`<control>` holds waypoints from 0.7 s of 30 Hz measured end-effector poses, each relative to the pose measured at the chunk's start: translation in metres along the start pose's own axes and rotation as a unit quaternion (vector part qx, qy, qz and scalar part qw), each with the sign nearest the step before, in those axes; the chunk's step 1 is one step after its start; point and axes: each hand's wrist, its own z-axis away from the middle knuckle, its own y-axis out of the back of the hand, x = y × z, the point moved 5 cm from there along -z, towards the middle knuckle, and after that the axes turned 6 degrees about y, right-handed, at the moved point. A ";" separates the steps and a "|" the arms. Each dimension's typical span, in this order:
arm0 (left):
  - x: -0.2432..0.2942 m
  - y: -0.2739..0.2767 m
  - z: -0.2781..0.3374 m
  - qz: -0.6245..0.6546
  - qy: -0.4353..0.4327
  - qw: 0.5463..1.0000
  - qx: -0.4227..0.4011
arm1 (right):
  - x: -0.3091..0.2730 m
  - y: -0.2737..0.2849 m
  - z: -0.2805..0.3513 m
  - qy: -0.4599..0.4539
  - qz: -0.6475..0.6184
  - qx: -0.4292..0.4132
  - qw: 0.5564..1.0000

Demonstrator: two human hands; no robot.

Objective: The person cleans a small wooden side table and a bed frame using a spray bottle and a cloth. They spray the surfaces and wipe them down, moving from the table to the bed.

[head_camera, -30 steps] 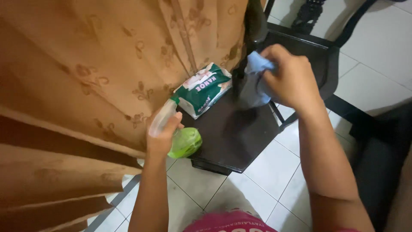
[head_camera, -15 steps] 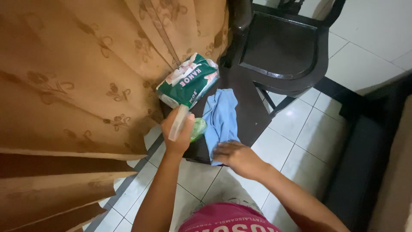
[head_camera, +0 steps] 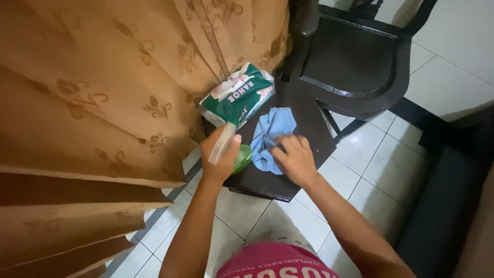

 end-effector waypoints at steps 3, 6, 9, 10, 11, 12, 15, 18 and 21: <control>-0.007 0.008 0.002 0.013 0.030 0.999 0.000 | -0.008 -0.004 0.019 -0.005 0.010 0.012 1.000; -0.011 0.010 0.004 0.026 0.050 0.998 0.016 | -0.027 0.024 0.002 0.012 -0.022 0.030 0.999; -0.006 0.008 0.004 0.008 0.019 1.000 0.023 | -0.030 0.020 0.000 0.027 -0.019 0.028 0.999; -0.006 0.006 0.002 0.009 0.017 1.000 0.025 | -0.021 0.011 0.008 0.029 -0.017 0.028 0.999; -0.005 0.004 0.001 0.007 0.010 1.000 0.021 | -0.011 -0.001 0.015 0.009 -0.021 0.002 1.000; -0.004 0.002 0.000 0.004 0.003 1.000 0.017 | -0.001 -0.013 0.022 -0.011 -0.027 -0.025 0.999; -0.008 0.000 -0.003 0.002 0.007 1.000 0.013 | 0.018 -0.008 0.021 -0.104 -0.118 -0.157 0.975; -0.004 -0.001 -0.003 -0.007 0.019 1.000 0.004 | 0.035 -0.004 0.002 -0.149 -0.214 -0.209 0.943; -0.005 -0.004 -0.007 0.003 0.010 1.000 0.001 | 0.048 0.012 -0.044 -0.082 -0.144 -0.086 0.982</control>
